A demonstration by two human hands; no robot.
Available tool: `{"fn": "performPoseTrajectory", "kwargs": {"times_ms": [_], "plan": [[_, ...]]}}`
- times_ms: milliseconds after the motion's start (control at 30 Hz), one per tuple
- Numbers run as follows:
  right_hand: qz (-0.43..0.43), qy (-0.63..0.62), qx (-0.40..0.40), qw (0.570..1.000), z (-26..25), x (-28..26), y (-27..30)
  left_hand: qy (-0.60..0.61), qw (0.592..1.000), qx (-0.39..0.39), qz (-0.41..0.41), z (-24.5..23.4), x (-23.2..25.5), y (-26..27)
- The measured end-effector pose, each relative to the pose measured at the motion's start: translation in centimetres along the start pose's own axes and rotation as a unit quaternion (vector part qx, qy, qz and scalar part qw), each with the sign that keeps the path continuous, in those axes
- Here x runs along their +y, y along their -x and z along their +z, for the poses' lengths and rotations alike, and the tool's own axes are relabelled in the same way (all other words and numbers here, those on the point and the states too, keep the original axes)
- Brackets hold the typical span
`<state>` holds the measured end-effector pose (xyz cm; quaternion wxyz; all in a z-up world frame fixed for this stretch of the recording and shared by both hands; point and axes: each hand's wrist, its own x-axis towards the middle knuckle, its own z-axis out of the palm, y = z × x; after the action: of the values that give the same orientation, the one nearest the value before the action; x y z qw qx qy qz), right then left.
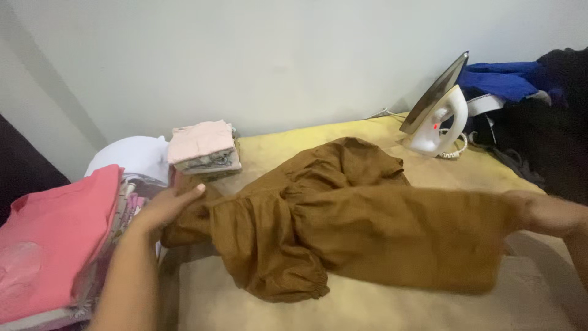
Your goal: The person irons a pink t-shirt, folds it, and places it on a stack. Then they retrieve a brown dress from a laundry basket, button it, and iron the sleeves and body. The person continues ironing the dress throughout the clip.
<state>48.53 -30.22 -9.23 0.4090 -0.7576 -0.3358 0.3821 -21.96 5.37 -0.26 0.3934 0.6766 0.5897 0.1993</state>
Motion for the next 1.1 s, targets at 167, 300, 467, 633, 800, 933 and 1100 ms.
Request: {"fn": "performPoseTrajectory", "kwargs": {"times_ms": [167,300,467,633,800,933,1100], "plan": [[0.028,0.082,-0.095,0.992,3.0,-1.7,1.0,-0.218,0.956,0.17,0.096,1.7,0.2,2.5],[-0.003,0.137,-0.004,0.991,7.4,-5.5,3.1,-0.205,0.969,0.134,0.026,3.8,0.6,4.7],[-0.145,0.209,-0.018,0.967,13.9,-9.2,4.7,-0.245,0.969,0.011,0.016,6.6,-0.7,4.2],[-0.325,0.227,0.122,0.91,16.3,-9.9,3.8,-0.094,0.991,-0.025,0.089,7.2,-3.9,1.5],[-0.251,0.345,-0.036,0.904,17.1,-10.7,2.6,0.137,0.988,-0.052,0.041,5.4,-4.2,2.1],[-0.155,0.422,-0.197,0.871,16.2,-11.3,2.3,0.166,0.981,-0.095,0.029,3.1,-3.3,3.9],[-0.141,0.53,-0.047,0.835,12.3,-18.9,0.0,0.257,0.965,-0.048,0.01,1.4,3.9,0.5]]}}
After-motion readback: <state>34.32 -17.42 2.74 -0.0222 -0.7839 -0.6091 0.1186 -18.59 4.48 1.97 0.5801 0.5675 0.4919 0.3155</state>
